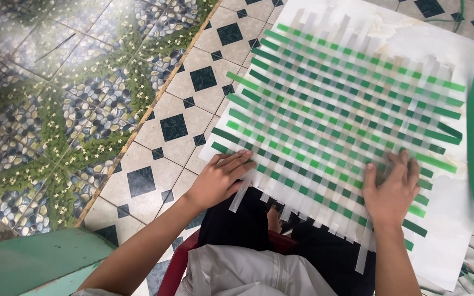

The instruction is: The person is weaving green and white plastic strips together on a white board to create a patterned mat.

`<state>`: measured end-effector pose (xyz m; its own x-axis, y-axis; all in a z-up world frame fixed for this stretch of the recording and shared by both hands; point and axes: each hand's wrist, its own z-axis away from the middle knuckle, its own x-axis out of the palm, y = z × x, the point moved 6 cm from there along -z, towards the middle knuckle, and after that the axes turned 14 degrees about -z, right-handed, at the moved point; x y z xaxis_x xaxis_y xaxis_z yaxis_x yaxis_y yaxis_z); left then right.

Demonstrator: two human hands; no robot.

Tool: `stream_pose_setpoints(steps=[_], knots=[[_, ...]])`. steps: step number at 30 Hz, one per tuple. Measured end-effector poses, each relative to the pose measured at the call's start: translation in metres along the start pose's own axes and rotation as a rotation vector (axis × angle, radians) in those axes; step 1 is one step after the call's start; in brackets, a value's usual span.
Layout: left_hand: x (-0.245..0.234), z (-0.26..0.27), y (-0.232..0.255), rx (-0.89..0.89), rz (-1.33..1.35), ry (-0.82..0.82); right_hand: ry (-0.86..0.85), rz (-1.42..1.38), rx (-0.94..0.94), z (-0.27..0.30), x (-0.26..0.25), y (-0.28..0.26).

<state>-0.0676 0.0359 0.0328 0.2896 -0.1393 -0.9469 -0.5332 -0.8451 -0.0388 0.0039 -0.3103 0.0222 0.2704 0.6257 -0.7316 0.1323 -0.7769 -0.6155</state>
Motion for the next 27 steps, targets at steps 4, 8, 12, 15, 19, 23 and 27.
stream_pose_setpoints(steps=[4, 8, 12, 15, 19, 23, 27], knots=[[0.0, 0.004, 0.0, -0.016, 0.043, 0.002, -0.018, -0.018, 0.013, 0.003, -0.003, -0.007], [0.0, 0.004, 0.0, -0.023, 0.029, 0.009, 0.007, -0.014, -0.041, 0.001, -0.004, -0.009], [-0.002, 0.011, 0.001, -0.033, 0.068, 0.048, 0.018, -0.02, -0.058, 0.007, -0.007, -0.018], [-0.013, 0.001, -0.001, -0.038, 0.097, 0.087, 0.015, 0.002, -0.06, 0.0, -0.01, -0.016], [-0.015, 0.014, 0.001, -0.028, 0.113, 0.081, 0.02, 0.009, -0.06, 0.017, -0.003, -0.012], [-0.016, 0.011, -0.003, -0.001, 0.171, -0.089, 0.003, 0.003, -0.01, 0.012, -0.005, -0.015], [-0.013, 0.008, -0.012, 0.013, 0.397, -0.239, -0.029, -0.006, 0.038, 0.005, -0.004, -0.016]])
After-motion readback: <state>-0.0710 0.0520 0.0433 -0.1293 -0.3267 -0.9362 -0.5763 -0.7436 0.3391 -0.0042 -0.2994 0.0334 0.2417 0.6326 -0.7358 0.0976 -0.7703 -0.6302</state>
